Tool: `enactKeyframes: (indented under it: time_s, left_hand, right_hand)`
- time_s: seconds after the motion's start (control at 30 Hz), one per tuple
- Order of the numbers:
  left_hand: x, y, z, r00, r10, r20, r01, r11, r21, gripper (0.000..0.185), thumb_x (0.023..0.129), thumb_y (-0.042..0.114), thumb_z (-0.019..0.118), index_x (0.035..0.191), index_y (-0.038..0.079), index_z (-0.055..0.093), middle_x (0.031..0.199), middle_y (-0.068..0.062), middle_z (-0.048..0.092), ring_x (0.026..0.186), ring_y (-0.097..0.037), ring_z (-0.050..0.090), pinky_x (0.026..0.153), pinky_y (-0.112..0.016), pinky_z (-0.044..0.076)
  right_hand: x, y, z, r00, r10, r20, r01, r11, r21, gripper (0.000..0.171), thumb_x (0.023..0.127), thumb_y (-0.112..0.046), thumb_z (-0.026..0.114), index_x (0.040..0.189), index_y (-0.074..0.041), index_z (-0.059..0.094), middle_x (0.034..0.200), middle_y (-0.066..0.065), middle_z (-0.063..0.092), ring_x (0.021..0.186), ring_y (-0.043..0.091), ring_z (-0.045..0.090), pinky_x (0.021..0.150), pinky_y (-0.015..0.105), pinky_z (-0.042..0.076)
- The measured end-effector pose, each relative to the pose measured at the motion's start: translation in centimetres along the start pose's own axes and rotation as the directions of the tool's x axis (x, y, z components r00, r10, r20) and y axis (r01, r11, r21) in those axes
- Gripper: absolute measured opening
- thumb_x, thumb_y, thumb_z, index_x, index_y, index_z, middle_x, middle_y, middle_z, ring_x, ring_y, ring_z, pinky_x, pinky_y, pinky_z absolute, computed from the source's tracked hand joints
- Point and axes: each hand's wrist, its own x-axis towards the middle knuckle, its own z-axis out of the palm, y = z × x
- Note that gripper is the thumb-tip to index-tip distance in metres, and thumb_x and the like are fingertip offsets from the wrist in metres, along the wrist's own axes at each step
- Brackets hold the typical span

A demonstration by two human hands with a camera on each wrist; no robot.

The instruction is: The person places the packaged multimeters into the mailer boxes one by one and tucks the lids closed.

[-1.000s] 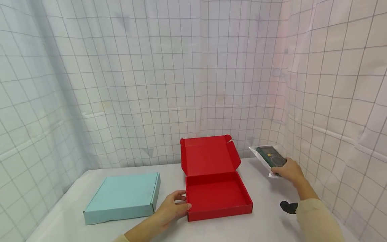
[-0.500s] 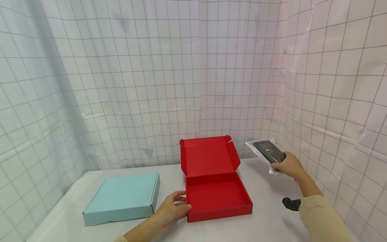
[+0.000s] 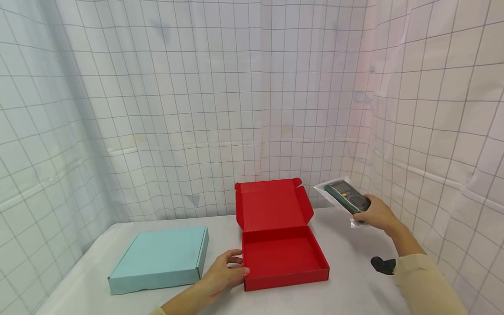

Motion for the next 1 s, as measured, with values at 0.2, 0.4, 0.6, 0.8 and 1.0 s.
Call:
enactKeyframes:
  time_s: [0.2,0.4,0.6,0.8,1.0]
  left_hand:
    - [-0.1,0.1,-0.1,1.0,-0.006,0.006,0.006,1.0,-0.013,0.073,0.087,0.004,0.082,0.148,-0.003,0.042,0.127,-0.015,0.054,0.108,-0.029,0.06,0.084,-0.042,0.061]
    - [0.0,0.1,-0.2,1.0,0.002,0.019,-0.002,1.0,-0.023,0.07,0.089,0.002,0.08,0.148,-0.004,0.042,0.126,-0.016,0.054,0.109,-0.03,0.058,0.084,-0.043,0.061]
    - [-0.1,0.1,-0.1,1.0,-0.005,0.005,0.005,1.0,-0.009,0.073,0.087,0.004,0.082,0.148,-0.003,0.042,0.127,-0.016,0.054,0.108,-0.03,0.059,0.085,-0.042,0.06]
    - [-0.1,0.2,0.0,1.0,-0.015,0.0,0.015,1.0,-0.017,0.074,0.087,0.005,0.082,0.148,-0.002,0.042,0.127,-0.016,0.054,0.108,-0.03,0.06,0.085,-0.043,0.06]
    - [-0.1,0.3,0.0,1.0,-0.016,0.007,0.016,1.0,-0.019,0.073,0.087,0.005,0.083,0.147,-0.002,0.043,0.126,-0.015,0.055,0.108,-0.03,0.06,0.085,-0.042,0.061]
  right_hand:
    - [-0.1,-0.8,-0.3,0.998,-0.049,0.033,0.049,0.999,0.02,0.092,0.085,-0.02,0.076,0.15,0.018,0.024,0.128,0.034,0.047,0.103,0.041,0.053,0.072,0.037,0.05]
    - [-0.2,-1.6,-0.3,0.993,-0.109,0.055,0.108,0.994,0.011,0.089,0.082,-0.019,0.078,0.149,0.014,0.03,0.128,0.033,0.048,0.104,0.04,0.052,0.073,0.037,0.049]
    - [-0.2,-2.5,-0.2,0.984,-0.136,0.117,0.134,0.991,0.025,0.089,0.083,-0.019,0.078,0.152,0.011,0.03,0.131,0.031,0.047,0.107,0.04,0.05,0.074,0.038,0.05]
    - [0.0,-3.4,0.4,0.974,-0.157,0.164,0.156,0.988,0.024,0.089,0.081,-0.017,0.078,0.152,0.008,0.03,0.131,0.027,0.047,0.109,0.039,0.049,0.076,0.038,0.051]
    - [0.3,-4.7,1.1,0.958,-0.188,0.217,0.178,0.982,0.068,0.089,0.077,-0.013,0.079,0.152,0.002,0.035,0.129,0.022,0.048,0.11,0.037,0.048,0.075,0.038,0.054]
